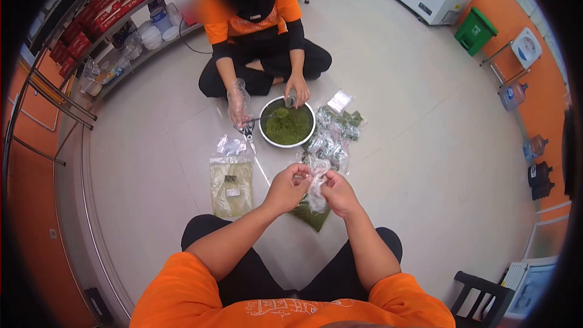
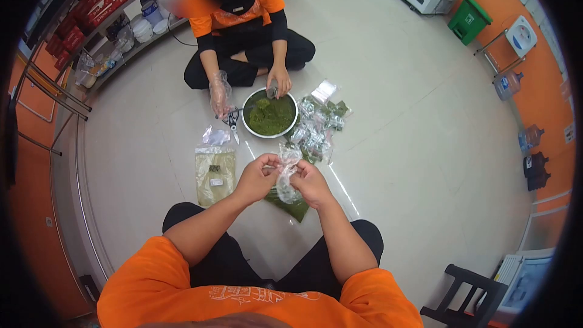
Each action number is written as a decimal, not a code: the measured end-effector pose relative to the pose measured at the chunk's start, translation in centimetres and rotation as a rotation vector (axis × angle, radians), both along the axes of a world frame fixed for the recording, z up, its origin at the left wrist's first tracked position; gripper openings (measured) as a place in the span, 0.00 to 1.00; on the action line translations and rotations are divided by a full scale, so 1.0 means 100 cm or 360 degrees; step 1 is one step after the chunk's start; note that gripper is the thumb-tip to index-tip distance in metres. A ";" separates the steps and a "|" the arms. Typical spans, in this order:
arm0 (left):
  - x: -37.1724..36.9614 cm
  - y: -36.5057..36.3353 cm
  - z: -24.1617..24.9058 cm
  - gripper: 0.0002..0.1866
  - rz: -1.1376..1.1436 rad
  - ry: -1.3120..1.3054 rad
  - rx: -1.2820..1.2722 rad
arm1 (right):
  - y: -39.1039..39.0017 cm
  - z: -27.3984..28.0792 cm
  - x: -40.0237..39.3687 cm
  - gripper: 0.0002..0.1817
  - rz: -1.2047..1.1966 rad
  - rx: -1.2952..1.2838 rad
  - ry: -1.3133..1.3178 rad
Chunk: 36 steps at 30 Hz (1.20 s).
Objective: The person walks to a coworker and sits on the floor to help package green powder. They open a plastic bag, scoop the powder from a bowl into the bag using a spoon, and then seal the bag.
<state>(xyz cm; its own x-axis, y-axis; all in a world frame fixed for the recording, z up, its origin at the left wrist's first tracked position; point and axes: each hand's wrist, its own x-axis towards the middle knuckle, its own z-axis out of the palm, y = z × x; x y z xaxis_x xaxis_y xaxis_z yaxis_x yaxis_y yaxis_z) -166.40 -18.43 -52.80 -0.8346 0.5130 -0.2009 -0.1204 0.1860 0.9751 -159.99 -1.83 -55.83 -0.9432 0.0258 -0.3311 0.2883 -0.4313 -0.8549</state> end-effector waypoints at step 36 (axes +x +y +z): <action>-0.001 -0.005 -0.015 0.11 0.0085 -0.0042 -0.0121 | 0.022 0.006 0.001 0.10 -0.0116 0.0287 -0.0053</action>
<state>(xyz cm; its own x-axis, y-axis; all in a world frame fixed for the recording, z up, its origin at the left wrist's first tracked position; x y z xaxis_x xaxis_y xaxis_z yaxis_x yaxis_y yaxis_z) -166.47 -18.96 -54.33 -0.8542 0.4504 -0.2598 -0.1577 0.2517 0.9549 -159.91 0.36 -55.21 -0.9253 0.1551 -0.3462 0.2916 -0.2927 -0.9106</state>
